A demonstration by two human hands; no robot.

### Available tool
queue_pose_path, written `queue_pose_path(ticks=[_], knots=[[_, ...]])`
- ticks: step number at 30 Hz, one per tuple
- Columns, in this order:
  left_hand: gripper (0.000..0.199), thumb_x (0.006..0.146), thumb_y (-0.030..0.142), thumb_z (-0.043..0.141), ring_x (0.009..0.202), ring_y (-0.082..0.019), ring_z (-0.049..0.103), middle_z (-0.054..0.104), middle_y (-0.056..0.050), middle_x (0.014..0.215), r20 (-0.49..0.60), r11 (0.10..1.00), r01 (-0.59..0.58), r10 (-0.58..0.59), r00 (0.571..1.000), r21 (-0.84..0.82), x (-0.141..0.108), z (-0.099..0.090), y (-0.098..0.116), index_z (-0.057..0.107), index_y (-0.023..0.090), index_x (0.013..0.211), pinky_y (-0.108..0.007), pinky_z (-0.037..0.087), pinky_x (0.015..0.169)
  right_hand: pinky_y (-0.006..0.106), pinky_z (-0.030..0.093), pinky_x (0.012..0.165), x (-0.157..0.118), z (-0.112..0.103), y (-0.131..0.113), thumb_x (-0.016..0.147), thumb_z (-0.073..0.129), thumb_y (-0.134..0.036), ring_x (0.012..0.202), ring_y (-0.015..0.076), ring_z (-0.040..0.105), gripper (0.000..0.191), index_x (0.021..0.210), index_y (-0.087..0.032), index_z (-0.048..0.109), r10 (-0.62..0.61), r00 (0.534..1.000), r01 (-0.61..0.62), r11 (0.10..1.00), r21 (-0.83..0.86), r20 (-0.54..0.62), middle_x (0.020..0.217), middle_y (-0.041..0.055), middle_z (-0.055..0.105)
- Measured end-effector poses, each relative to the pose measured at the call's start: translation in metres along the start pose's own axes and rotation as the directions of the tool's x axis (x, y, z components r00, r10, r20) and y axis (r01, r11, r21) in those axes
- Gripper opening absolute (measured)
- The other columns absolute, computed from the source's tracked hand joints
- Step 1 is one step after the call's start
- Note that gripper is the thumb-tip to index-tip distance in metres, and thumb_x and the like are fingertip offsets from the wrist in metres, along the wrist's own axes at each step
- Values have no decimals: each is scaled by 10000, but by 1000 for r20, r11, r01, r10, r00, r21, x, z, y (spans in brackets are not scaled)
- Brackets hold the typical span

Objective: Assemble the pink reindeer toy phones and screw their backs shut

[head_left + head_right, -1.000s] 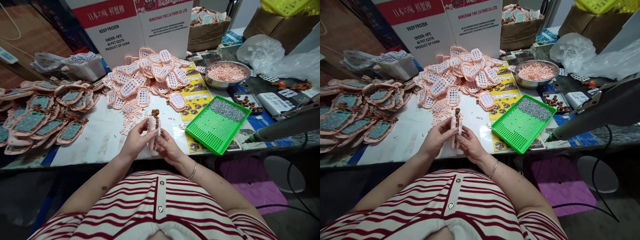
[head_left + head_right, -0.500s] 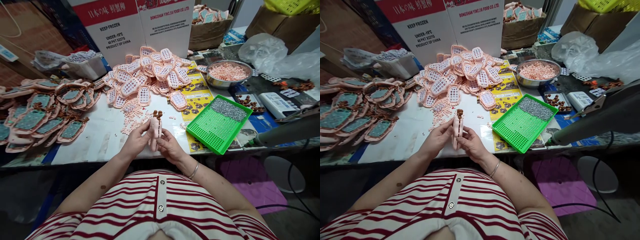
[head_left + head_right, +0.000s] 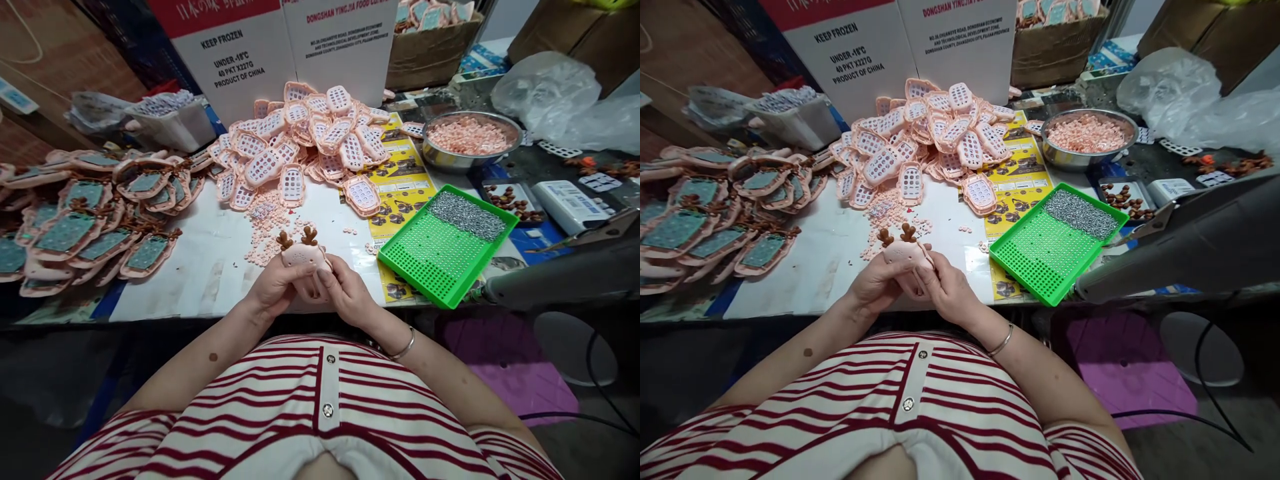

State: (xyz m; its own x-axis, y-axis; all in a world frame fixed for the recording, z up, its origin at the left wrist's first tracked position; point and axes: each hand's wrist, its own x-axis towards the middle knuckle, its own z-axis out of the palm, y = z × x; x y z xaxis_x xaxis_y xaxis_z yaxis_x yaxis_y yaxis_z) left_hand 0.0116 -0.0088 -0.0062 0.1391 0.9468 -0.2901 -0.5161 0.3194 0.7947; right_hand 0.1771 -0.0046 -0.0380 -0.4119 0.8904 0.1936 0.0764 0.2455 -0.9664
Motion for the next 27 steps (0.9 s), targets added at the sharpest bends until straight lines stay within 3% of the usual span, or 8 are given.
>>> queue_pose_path(ticks=[5,11,14,17,20,24,27], knots=[[538,554,347,970,782,-187,725,787,-79,897,-16,997,31,-33,999,-66,-2,1,-1,791,109,1002,-274,594,743,384,533,919,-4,1,-6,1031,379,-510,1029,220,673,447,1316,-196,519,-47,998,50,990,-131,28,1165,117,708],[518,565,271,963,800,-164,705,770,-48,901,-46,1000,-14,13,999,-7,-6,4,-4,777,145,1032,-251,575,750,291,476,662,-9,4,-16,1026,414,-493,721,166,623,336,1069,-209,589,-62,997,47,958,-282,-44,869,48,702],[473,572,290,954,873,-189,707,770,-55,980,-36,998,-62,63,997,24,-7,1,-6,783,180,999,-277,575,781,282,454,615,-10,2,-19,1026,431,-473,663,159,614,313,1092,-220,603,-92,995,69,935,-347,-48,813,33,705],[480,574,334,952,997,-221,699,754,-68,1087,-3,990,-124,124,992,68,-10,-2,-6,785,208,1005,-296,566,845,319,539,720,-10,1,-22,1022,461,-430,841,199,707,317,1228,-227,589,-219,975,188,908,-375,-40,988,80,759],[423,577,375,952,1169,-276,655,697,-69,1265,68,972,-216,210,975,92,-14,-1,-5,781,242,941,-356,544,961,378,573,939,-11,2,-25,1018,481,-309,1136,225,703,338,1341,-231,541,-414,909,374,865,-334,-55,1249,123,730],[342,559,364,961,1214,-318,631,665,-71,1318,129,941,-322,308,943,108,-21,6,-1,748,232,792,-442,511,1045,392,590,908,-12,5,-30,990,485,-197,1069,234,722,359,1341,-204,557,-532,843,471,802,-366,-81,1177,134,751],[358,589,367,950,1185,-318,648,684,-84,1289,116,945,-295,280,953,141,-23,10,3,770,234,868,-438,524,1022,393,592,898,-11,8,-32,998,495,-261,1035,230,721,336,1320,-237,586,-474,874,432,857,-281,-102,1164,104,752]])
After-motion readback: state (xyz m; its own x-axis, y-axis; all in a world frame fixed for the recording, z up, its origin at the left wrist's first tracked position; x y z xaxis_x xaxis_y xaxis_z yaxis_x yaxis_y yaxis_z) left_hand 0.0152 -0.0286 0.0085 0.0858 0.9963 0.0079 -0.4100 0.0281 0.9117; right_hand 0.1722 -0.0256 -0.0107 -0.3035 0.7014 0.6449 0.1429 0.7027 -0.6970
